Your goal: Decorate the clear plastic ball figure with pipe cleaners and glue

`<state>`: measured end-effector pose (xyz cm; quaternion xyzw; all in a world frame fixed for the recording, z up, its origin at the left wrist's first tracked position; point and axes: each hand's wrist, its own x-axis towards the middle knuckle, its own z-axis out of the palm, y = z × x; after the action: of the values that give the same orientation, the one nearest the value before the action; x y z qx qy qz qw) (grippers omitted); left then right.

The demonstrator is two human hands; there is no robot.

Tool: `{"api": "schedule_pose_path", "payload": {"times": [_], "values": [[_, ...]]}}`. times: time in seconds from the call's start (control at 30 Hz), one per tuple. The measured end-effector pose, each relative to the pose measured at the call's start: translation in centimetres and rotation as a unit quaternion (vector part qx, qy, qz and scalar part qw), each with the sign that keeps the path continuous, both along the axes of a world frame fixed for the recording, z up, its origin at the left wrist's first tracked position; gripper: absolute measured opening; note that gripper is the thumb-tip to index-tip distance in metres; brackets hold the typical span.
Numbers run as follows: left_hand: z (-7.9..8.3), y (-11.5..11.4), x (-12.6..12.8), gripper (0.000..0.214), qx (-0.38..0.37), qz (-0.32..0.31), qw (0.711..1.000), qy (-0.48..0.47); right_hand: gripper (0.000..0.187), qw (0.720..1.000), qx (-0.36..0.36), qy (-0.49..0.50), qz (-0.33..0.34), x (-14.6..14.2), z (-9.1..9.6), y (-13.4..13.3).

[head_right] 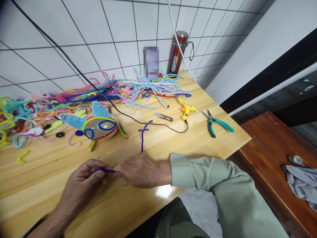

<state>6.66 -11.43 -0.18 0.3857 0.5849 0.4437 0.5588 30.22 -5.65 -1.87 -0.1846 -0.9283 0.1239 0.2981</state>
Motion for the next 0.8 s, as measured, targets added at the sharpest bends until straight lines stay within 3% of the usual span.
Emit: {"api": "schedule_pose_path", "payload": {"times": [0.13,0.27,0.4,0.53,0.6,0.7,0.77,0.8], "values": [[0.2,-0.8,0.5,0.026,0.03,0.013,0.999,0.019,0.028,0.995,-0.079,-0.056,0.012,0.1,0.6,0.0],[0.7,-2.1,1.2,0.014,0.094,0.087,0.988,0.083,0.032,0.981,-0.182,-0.074,0.003,0.3,1.5,0.0],[0.5,-2.6,0.6,0.014,0.155,0.06,0.977,0.137,0.033,0.984,-0.159,-0.084,-0.004,0.6,1.2,0.0],[0.1,-2.7,-0.1,0.018,0.175,0.013,0.962,0.209,0.046,0.98,-0.15,-0.109,0.066,0.6,0.8,-0.1],[0.3,-3.0,0.1,0.021,0.155,0.02,0.963,0.221,0.044,0.962,-0.231,-0.108,0.098,0.5,1.2,0.0],[1.0,-3.3,1.0,0.023,0.134,0.059,0.971,0.187,0.035,0.904,-0.401,-0.085,0.118,0.7,2.3,0.3],[1.4,-3.5,1.6,0.023,0.126,0.077,0.978,0.145,0.033,0.88,-0.456,-0.077,0.109,0.8,2.9,0.5],[1.5,-3.5,1.9,0.023,0.116,0.083,0.981,0.128,0.034,0.881,-0.455,-0.076,0.103,0.9,3.0,0.5]]}}
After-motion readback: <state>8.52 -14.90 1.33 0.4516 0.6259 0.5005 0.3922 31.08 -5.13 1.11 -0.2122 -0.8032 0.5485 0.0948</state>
